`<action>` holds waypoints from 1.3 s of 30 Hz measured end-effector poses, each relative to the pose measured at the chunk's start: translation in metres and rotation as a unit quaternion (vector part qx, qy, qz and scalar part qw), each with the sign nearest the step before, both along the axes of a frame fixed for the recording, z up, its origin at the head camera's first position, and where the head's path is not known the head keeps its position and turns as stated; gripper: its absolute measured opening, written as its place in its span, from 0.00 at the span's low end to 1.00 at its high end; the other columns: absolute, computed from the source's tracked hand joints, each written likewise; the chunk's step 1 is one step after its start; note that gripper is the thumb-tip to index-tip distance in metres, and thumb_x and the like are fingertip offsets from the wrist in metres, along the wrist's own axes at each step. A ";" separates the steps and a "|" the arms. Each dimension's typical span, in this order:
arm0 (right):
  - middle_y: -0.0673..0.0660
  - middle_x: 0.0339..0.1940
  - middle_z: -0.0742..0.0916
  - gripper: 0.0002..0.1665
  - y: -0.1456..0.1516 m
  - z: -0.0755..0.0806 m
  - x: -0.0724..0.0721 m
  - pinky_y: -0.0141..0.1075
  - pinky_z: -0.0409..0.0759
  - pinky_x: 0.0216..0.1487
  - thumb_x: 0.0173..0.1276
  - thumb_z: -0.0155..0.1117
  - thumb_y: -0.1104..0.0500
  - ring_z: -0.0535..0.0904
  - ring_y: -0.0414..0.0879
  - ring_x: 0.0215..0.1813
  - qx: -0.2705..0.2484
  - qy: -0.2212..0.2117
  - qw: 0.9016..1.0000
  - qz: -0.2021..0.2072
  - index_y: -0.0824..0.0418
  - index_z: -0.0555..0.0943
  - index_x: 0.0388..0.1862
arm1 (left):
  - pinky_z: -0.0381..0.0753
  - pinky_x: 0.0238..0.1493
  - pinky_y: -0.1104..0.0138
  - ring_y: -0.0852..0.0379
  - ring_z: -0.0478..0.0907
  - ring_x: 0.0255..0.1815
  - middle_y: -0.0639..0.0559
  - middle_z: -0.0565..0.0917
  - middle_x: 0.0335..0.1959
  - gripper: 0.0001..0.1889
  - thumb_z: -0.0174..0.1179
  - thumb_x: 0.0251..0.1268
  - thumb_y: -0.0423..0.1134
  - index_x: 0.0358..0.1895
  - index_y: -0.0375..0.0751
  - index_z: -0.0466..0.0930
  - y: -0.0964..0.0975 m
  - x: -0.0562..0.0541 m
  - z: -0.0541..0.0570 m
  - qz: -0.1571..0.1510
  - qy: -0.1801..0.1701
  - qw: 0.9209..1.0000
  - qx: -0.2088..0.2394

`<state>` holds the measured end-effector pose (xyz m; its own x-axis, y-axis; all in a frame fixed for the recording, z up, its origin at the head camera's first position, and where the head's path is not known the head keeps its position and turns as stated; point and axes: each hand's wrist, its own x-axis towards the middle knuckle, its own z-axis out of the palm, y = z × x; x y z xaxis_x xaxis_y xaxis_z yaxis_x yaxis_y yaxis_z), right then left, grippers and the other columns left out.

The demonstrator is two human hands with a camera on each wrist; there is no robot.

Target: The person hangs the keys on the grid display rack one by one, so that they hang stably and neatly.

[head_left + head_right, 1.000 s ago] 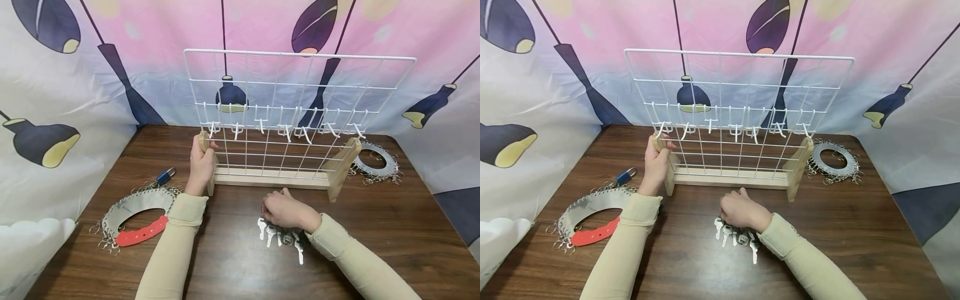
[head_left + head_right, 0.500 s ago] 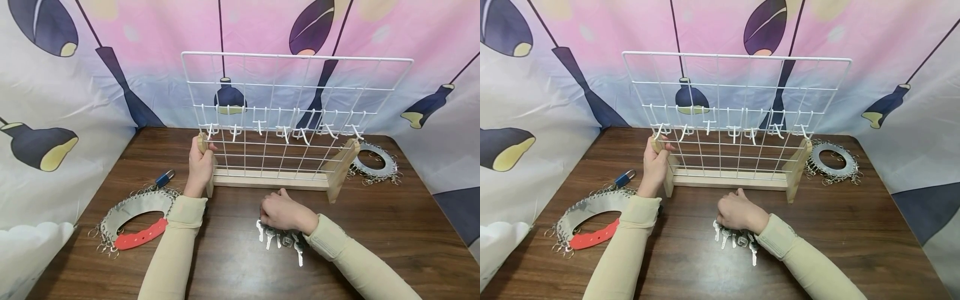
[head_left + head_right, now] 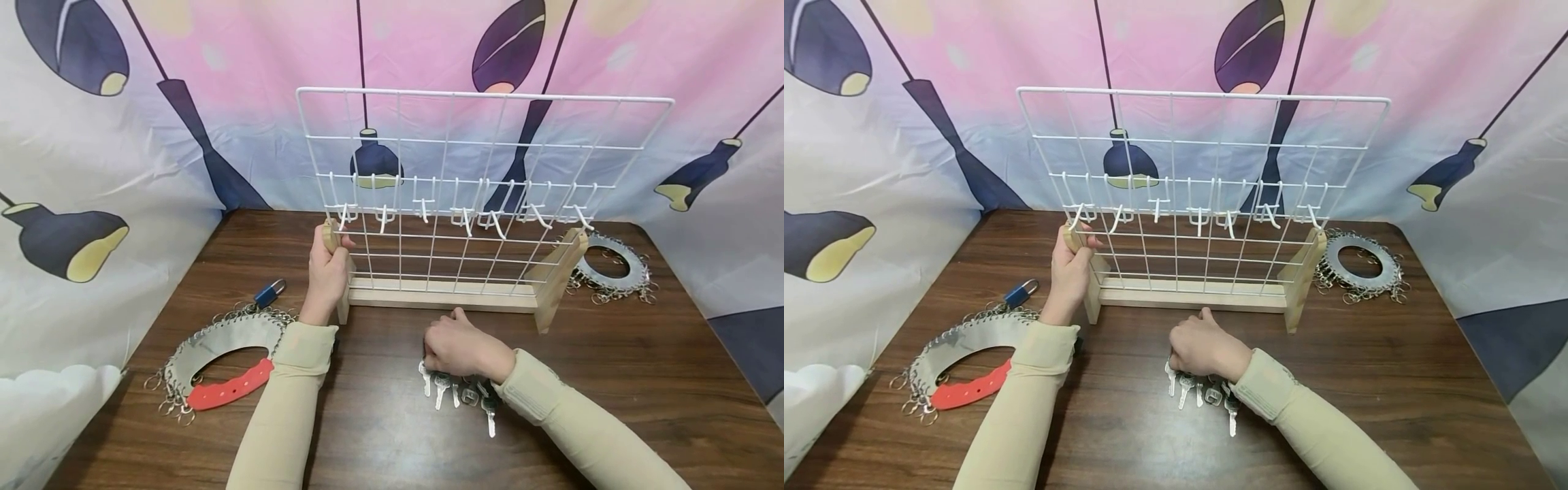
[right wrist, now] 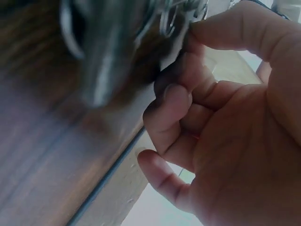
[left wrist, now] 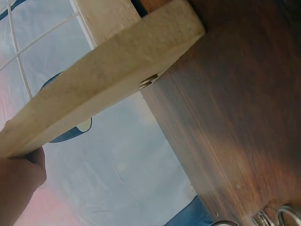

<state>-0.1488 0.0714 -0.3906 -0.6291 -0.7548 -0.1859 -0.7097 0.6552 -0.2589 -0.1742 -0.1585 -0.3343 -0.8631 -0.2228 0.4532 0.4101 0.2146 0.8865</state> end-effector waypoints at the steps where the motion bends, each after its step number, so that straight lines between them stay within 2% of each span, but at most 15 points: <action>1: 0.39 0.22 0.75 0.16 0.000 0.000 0.000 0.46 0.60 0.46 0.58 0.64 0.53 0.68 0.41 0.29 -0.003 -0.003 1.000 -0.004 0.47 0.74 0.12 | 0.67 0.46 0.71 0.33 0.71 0.45 0.31 0.75 0.44 0.10 0.40 0.59 0.17 0.42 0.21 0.67 0.000 0.000 0.000 -0.003 0.000 1.000 0.000; 7: 0.39 0.25 0.75 0.09 0.002 -0.002 0.001 0.46 0.60 0.49 0.60 0.61 0.51 0.70 0.40 0.34 -0.032 -0.022 0.999 -0.019 0.47 0.74 0.21 | 0.68 0.48 0.69 0.38 0.71 0.45 0.32 0.76 0.40 0.12 0.40 0.57 0.16 0.43 0.24 0.68 -0.002 -0.001 -0.003 -0.013 0.008 1.000 0.007; 13: 0.40 0.24 0.75 0.07 0.002 -0.001 0.002 0.47 0.60 0.53 0.59 0.59 0.50 0.70 0.38 0.34 -0.052 -0.013 0.998 -0.026 0.47 0.73 0.24 | 0.69 0.50 0.64 0.42 0.72 0.44 0.28 0.74 0.38 0.14 0.40 0.56 0.16 0.46 0.23 0.67 -0.002 -0.002 -0.004 -0.020 0.010 1.000 0.016; 15: 0.39 0.23 0.75 0.07 0.003 -0.002 0.002 0.48 0.60 0.55 0.58 0.59 0.51 0.70 0.38 0.34 -0.060 -0.011 0.998 -0.026 0.47 0.72 0.24 | 0.69 0.51 0.62 0.41 0.72 0.44 0.27 0.74 0.37 0.15 0.40 0.56 0.16 0.47 0.22 0.66 -0.002 -0.003 -0.005 -0.024 0.011 1.000 0.016; 24: 0.40 0.21 0.74 0.08 0.003 -0.002 0.002 0.47 0.60 0.52 0.57 0.61 0.52 0.69 0.38 0.33 -0.102 0.000 0.995 -0.015 0.46 0.70 0.26 | 0.70 0.50 0.64 0.37 0.72 0.43 0.25 0.74 0.36 0.14 0.40 0.55 0.16 0.46 0.22 0.67 -0.001 -0.003 -0.005 -0.018 0.020 1.000 0.014; 27: 0.41 0.22 0.73 0.08 0.003 0.001 0.003 0.45 0.60 0.51 0.56 0.61 0.54 0.69 0.38 0.32 -0.122 0.007 0.992 -0.014 0.45 0.70 0.26 | 0.69 0.47 0.69 0.36 0.71 0.43 0.23 0.73 0.37 0.15 0.40 0.55 0.15 0.46 0.21 0.66 -0.001 -0.003 -0.005 -0.018 0.021 0.999 0.019; 31: 0.42 0.23 0.73 0.10 0.001 0.007 0.004 0.42 0.61 0.51 0.58 0.62 0.55 0.68 0.38 0.32 -0.141 0.014 0.990 -0.011 0.44 0.69 0.27 | 0.71 0.41 0.71 0.46 0.72 0.39 0.21 0.73 0.37 0.15 0.40 0.55 0.16 0.48 0.21 0.66 0.000 -0.003 -0.005 -0.019 0.016 0.999 0.024; 33: 0.41 0.24 0.73 0.11 0.001 0.009 0.005 0.41 0.62 0.50 0.58 0.63 0.56 0.69 0.38 0.34 -0.153 0.016 0.988 -0.009 0.44 0.69 0.27 | 0.71 0.41 0.72 0.47 0.72 0.39 0.23 0.73 0.37 0.15 0.40 0.55 0.16 0.47 0.20 0.66 0.000 -0.003 -0.005 -0.018 0.016 0.999 0.023; 39: 0.40 0.27 0.75 0.10 -0.003 0.016 0.008 0.39 0.65 0.46 0.59 0.63 0.58 0.71 0.38 0.33 -0.219 0.001 0.976 -0.018 0.46 0.71 0.29 | 0.69 0.47 0.69 0.34 0.70 0.44 0.29 0.74 0.38 0.14 0.40 0.55 0.16 0.46 0.16 0.65 0.000 -0.003 -0.006 -0.017 0.029 0.999 0.025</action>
